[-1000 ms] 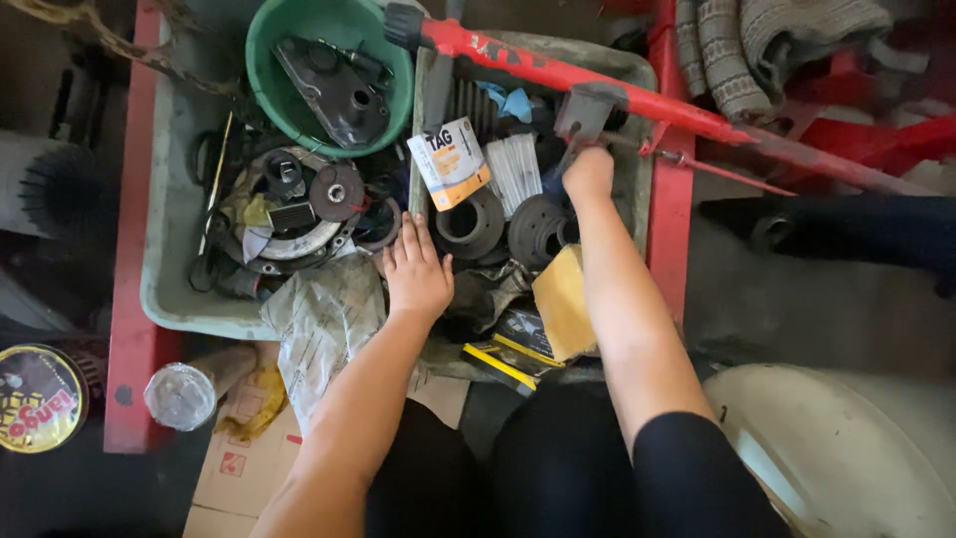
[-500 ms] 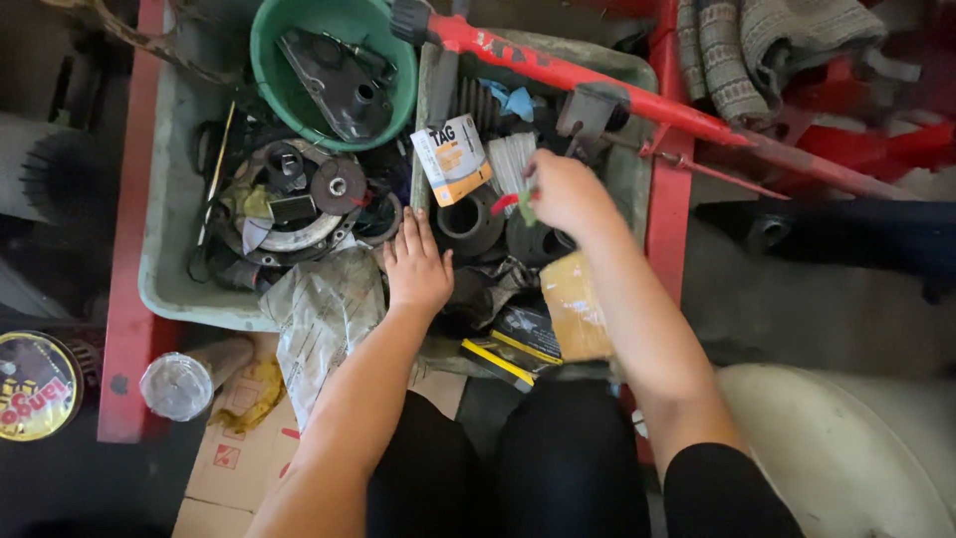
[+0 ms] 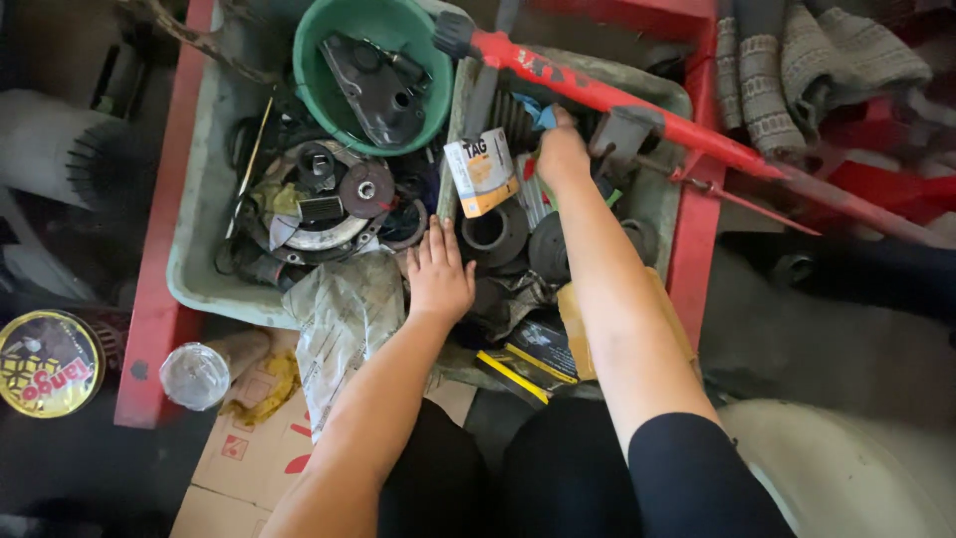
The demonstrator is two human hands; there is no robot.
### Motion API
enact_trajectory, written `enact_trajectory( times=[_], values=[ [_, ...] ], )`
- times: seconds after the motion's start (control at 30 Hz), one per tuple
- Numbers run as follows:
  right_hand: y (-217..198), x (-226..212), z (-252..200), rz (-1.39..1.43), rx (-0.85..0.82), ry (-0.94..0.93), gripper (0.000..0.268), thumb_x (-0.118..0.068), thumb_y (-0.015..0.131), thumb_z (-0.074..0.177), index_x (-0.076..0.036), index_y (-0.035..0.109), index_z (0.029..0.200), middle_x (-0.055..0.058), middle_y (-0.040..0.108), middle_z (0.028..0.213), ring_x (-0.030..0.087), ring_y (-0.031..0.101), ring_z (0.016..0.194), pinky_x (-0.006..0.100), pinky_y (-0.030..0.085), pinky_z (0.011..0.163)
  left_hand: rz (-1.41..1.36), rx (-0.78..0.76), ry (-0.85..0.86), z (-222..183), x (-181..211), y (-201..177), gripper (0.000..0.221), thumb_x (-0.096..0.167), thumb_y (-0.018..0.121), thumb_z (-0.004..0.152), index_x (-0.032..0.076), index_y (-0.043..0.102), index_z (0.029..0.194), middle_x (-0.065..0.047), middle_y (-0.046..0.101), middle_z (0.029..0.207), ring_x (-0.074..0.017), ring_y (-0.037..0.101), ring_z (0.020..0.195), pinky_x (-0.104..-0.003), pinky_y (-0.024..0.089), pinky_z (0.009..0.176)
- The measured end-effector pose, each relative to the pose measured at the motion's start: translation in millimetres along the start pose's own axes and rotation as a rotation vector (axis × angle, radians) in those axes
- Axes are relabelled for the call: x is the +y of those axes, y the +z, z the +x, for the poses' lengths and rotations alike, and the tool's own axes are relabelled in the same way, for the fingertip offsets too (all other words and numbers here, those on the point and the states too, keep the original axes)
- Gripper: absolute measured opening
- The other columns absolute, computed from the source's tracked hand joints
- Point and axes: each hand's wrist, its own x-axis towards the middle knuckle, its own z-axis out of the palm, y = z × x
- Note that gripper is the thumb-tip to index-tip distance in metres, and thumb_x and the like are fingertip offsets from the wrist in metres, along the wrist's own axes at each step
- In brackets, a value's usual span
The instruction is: Cleaning and organizing various mechanical car parts in a workshop bin.
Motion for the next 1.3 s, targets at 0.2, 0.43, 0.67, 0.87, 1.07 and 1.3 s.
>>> enact_trajectory(
  times=[0.2, 0.43, 0.67, 0.87, 1.07, 1.3],
  values=[
    [28.5, 16.8, 18.9, -0.202, -0.136, 0.082, 0.031, -0.002, 0.046, 0.097, 0.0, 0.062, 0.123, 0.03, 0.067, 0.116, 0.046, 0.066, 0.106, 0.055, 0.053, 0.089, -0.019, -0.012, 0.001, 1.8, 0.4, -0.2, 0.089, 0.042, 0.06, 0.093, -0.003, 0.021, 0.159, -0.025, 0.023, 0.164, -0.0411, 0.041, 0.141, -0.063, 0.032, 0.113],
    [29.4, 2.5, 4.2, -0.362, -0.075, 0.015, 0.021, -0.005, 0.056, 0.088, 0.004, 0.07, 0.1, 0.028, 0.07, 0.108, 0.043, 0.07, 0.1, 0.051, 0.057, 0.085, -0.007, -0.009, 0.016, -0.4, 0.3, -2.8, 0.087, 0.041, 0.059, 0.094, -0.003, 0.022, 0.159, -0.024, 0.024, 0.164, -0.0406, 0.041, 0.141, -0.063, 0.032, 0.114],
    [-0.3, -54.3, -26.2, -0.268, -0.176, 0.143, 0.02, -0.005, 0.058, 0.088, -0.001, 0.075, 0.096, 0.026, 0.071, 0.11, 0.043, 0.07, 0.102, 0.052, 0.057, 0.085, 0.002, -0.011, 0.011, -0.4, 0.4, 1.7, 0.087, 0.042, 0.058, 0.094, -0.004, 0.021, 0.159, -0.024, 0.023, 0.164, -0.0409, 0.04, 0.14, -0.063, 0.031, 0.113],
    [-61.1, -114.7, -99.8, -0.414, -0.428, -0.011, 0.021, -0.01, 0.06, 0.088, -0.004, 0.076, 0.099, 0.023, 0.074, 0.105, 0.041, 0.071, 0.102, 0.052, 0.058, 0.086, -0.009, 0.006, 0.009, -6.3, 0.7, 1.7, 0.087, 0.043, 0.059, 0.094, -0.002, 0.022, 0.159, -0.023, 0.024, 0.165, -0.0396, 0.04, 0.142, -0.062, 0.032, 0.114],
    [-80.2, -94.0, -130.7, -0.423, -0.363, -0.07, 0.021, -0.011, 0.066, 0.083, 0.0, 0.072, 0.1, 0.024, 0.074, 0.095, 0.041, 0.072, 0.09, 0.051, 0.058, 0.078, -0.02, 0.007, -0.001, -4.0, -1.1, 4.7, 0.089, 0.044, 0.06, 0.093, -0.003, 0.022, 0.159, -0.025, 0.024, 0.165, -0.041, 0.041, 0.139, -0.062, 0.032, 0.113],
    [-154.0, -133.6, -172.5, 0.074, -0.545, -0.009, 0.027, -0.017, 0.086, 0.075, -0.006, 0.075, 0.097, 0.016, 0.075, 0.094, 0.033, 0.072, 0.089, 0.042, 0.056, 0.079, -0.025, 0.04, 0.028, -1.0, 0.0, 3.4, 0.088, 0.043, 0.06, 0.095, -0.004, 0.023, 0.159, -0.024, 0.025, 0.165, -0.0406, 0.041, 0.141, -0.062, 0.033, 0.114]
  ],
)
